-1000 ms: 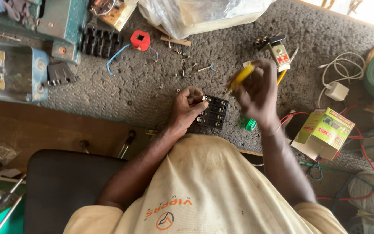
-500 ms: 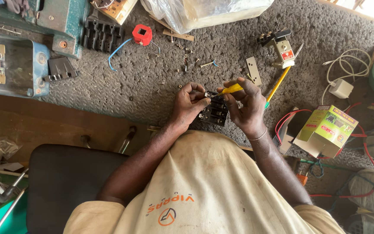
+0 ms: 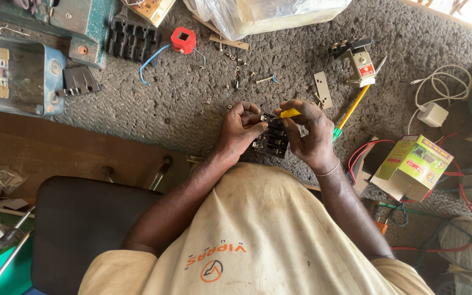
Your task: The person assembles a small electrical component using a screwdriver and small metal parts. They pick up parts from the workbench, insert them into the component, and tighten screws. The person also handles a plastic bag and a second similar component.
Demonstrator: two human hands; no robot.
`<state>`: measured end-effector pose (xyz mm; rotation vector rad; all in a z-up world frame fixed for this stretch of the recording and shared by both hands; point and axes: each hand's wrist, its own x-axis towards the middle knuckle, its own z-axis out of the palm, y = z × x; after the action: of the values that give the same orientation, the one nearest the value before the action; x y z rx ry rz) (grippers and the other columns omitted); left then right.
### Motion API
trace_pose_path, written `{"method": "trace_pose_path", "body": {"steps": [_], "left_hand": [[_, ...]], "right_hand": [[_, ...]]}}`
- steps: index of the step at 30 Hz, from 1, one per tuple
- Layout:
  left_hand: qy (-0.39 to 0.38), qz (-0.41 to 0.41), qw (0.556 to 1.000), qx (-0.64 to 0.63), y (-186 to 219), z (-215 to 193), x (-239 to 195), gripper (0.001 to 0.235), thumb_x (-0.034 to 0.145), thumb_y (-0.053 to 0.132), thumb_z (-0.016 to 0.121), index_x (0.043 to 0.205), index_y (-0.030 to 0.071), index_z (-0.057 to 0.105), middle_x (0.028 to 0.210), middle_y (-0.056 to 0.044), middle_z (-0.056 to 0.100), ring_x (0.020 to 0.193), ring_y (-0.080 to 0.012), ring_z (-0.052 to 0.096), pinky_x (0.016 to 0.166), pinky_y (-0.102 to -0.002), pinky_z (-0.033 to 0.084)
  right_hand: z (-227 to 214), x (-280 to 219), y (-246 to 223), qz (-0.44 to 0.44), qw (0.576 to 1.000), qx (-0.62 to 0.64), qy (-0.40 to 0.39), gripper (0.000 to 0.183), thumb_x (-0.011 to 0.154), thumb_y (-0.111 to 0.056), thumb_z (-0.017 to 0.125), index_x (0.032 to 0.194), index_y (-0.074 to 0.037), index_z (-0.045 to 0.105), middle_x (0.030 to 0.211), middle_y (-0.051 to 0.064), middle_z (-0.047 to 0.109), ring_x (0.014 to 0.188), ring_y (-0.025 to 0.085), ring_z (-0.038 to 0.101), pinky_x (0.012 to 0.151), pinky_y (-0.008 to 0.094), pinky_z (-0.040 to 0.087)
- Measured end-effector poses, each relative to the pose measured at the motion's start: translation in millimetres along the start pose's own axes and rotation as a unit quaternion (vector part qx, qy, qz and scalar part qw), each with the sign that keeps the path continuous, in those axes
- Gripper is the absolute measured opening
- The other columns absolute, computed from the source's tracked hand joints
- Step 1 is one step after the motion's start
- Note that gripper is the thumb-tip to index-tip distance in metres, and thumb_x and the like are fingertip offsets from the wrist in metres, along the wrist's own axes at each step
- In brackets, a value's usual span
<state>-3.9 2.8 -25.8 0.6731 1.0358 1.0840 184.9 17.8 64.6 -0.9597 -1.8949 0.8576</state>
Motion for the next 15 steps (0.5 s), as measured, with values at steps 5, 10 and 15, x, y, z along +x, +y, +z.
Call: {"method": "trace_pose_path", "body": {"steps": [5,10,15], "left_hand": [[-0.005,0.003,1.000,-0.023,0.2,0.3,1.1,0.035,0.086,-0.008,0.075,0.113,0.005,0.057,0.096,-0.007,0.073,0.090,-0.0090,0.070,0.080,-0.024,0.060],[-0.007,-0.011,1.000,-0.012,5.0,0.0,-0.4,0.037,0.087,-0.008,0.073,0.115,0.005,0.054,0.096,-0.010,0.073,0.091,-0.0108,0.072,0.081,-0.025,0.062],[0.001,-0.022,0.999,-0.030,7.0,1.0,-1.2,0.039,0.086,-0.008,0.072,0.116,0.005,0.052,0.096,-0.011,0.073,0.090,-0.0115,0.071,0.081,-0.025,0.062]], "right_hand": [[-5.0,5.7,3.1,-0.074,0.992,-0.102,-0.016,0.048,0.099,0.003,0.074,0.137,-0.009,0.048,0.118,0.015,0.071,0.108,0.024,0.076,0.086,0.032,0.065],[-7.1,16.2,4.4,-0.114,0.969,-0.217,0.027,0.064,0.083,-0.019,0.090,0.135,-0.007,0.054,0.088,0.007,0.074,0.081,0.018,0.076,0.062,0.032,0.059],[-6.3,22.4,0.7,-0.134,0.978,-0.158,-0.011,0.038,0.095,-0.003,0.072,0.127,-0.009,0.052,0.102,0.020,0.076,0.095,0.027,0.078,0.077,0.034,0.067]]}}
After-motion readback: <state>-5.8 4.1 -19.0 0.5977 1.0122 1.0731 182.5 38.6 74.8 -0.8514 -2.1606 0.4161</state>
